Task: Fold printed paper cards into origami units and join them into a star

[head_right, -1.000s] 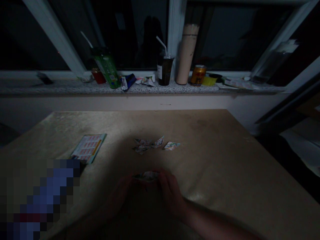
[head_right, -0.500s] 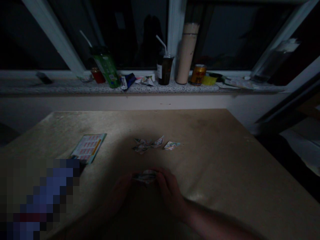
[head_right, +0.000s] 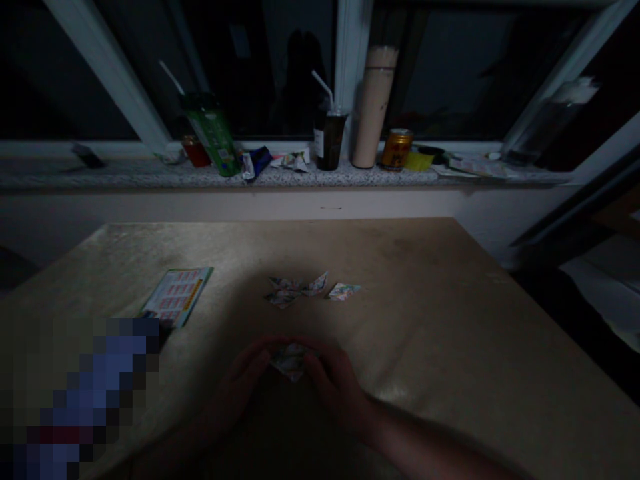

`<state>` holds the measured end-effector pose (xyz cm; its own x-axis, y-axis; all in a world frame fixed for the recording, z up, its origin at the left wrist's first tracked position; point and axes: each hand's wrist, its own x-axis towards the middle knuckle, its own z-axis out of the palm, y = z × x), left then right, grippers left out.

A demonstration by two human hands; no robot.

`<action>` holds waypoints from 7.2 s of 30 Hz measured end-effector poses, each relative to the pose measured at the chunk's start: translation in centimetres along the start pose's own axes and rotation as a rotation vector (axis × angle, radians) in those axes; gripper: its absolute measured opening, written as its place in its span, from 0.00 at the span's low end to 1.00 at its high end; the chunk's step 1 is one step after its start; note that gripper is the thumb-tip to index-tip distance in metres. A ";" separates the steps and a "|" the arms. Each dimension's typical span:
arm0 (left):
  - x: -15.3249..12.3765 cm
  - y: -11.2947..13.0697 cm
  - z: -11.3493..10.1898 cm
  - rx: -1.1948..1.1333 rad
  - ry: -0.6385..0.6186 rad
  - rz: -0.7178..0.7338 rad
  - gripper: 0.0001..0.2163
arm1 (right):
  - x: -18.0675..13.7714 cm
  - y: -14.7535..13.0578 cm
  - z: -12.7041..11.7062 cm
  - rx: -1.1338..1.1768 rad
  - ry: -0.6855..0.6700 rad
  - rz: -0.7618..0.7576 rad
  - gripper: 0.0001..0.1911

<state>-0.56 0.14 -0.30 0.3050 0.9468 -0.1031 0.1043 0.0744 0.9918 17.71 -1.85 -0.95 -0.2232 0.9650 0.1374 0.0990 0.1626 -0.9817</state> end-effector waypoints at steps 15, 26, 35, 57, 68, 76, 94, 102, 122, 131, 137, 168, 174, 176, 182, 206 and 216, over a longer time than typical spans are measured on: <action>0.0 0.0 0.2 0.039 0.026 -0.135 0.18 | -0.2 0.6 0.0 -0.057 0.093 0.049 0.15; 0.2 0.5 0.2 0.182 0.170 -0.118 0.15 | 0.1 0.0 0.1 -0.048 0.186 0.109 0.12; 0.0 -0.2 0.0 0.110 0.106 -0.057 0.17 | 0.3 0.2 0.3 -0.037 0.253 0.102 0.08; 0.2 0.3 0.1 0.270 0.304 -0.060 0.10 | 0.5 0.5 0.0 -0.059 0.353 0.062 0.06; -0.6 -0.3 -0.3 0.494 0.185 0.131 0.17 | 1.4 0.9 -0.7 -0.113 0.404 -0.043 0.05; 0.9 -0.6 -0.1 0.741 0.083 0.314 0.20 | 3.2 2.1 -1.6 0.101 0.507 0.004 0.10; 4.4 0.8 0.3 1.267 0.129 0.577 0.18 | 5.0 2.8 -3.3 -0.119 0.530 0.052 0.09; 4.4 0.2 0.3 1.313 0.125 0.566 0.17 | 5.2 3.2 -3.3 -0.118 0.518 0.063 0.11; 4.6 -0.2 0.5 1.358 0.100 0.542 0.18 | 5.1 3.7 -3.4 -0.180 0.506 0.009 0.10; 4.6 0.0 0.5 1.360 0.093 0.506 0.18 | 5.2 3.4 -3.2 -0.177 0.509 0.004 0.12; 4.5 0.1 0.5 1.342 0.122 0.518 0.19 | 5.1 3.3 -3.1 -0.065 0.546 0.053 0.13; 0.0 -2.3 -3.9 1.250 0.058 0.448 0.18 | 3.8 0.8 2.3 -0.688 -0.311 -0.356 0.24; -1.5 -3.7 -5.4 1.250 0.142 0.408 0.22 | 5.2 0.7 4.3 -0.664 -0.355 -0.405 0.25; -2.0 -4.0 -5.8 1.265 0.156 0.391 0.23 | 5.5 0.5 4.8 -0.664 -0.381 -0.404 0.24; -3.4 -4.0 -6.7 1.293 0.239 0.333 0.22 | 6.6 0.3 6.7 -0.681 -0.438 -0.430 0.23; -5.2 -4.4 -7.6 1.265 0.402 0.226 0.12 | 15.4 0.8 13.1 -0.733 -0.425 -0.591 0.19; -5.6 -2.9 -7.5 1.229 0.309 0.178 0.13 | 17.0 1.7 14.1 -0.902 -0.658 -0.634 0.31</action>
<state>-9.66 -3.03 -2.05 0.1901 0.9593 0.2088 0.9376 -0.2404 0.2511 0.44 11.89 -2.10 -0.8813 0.4274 0.2015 0.3608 0.8841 -0.2970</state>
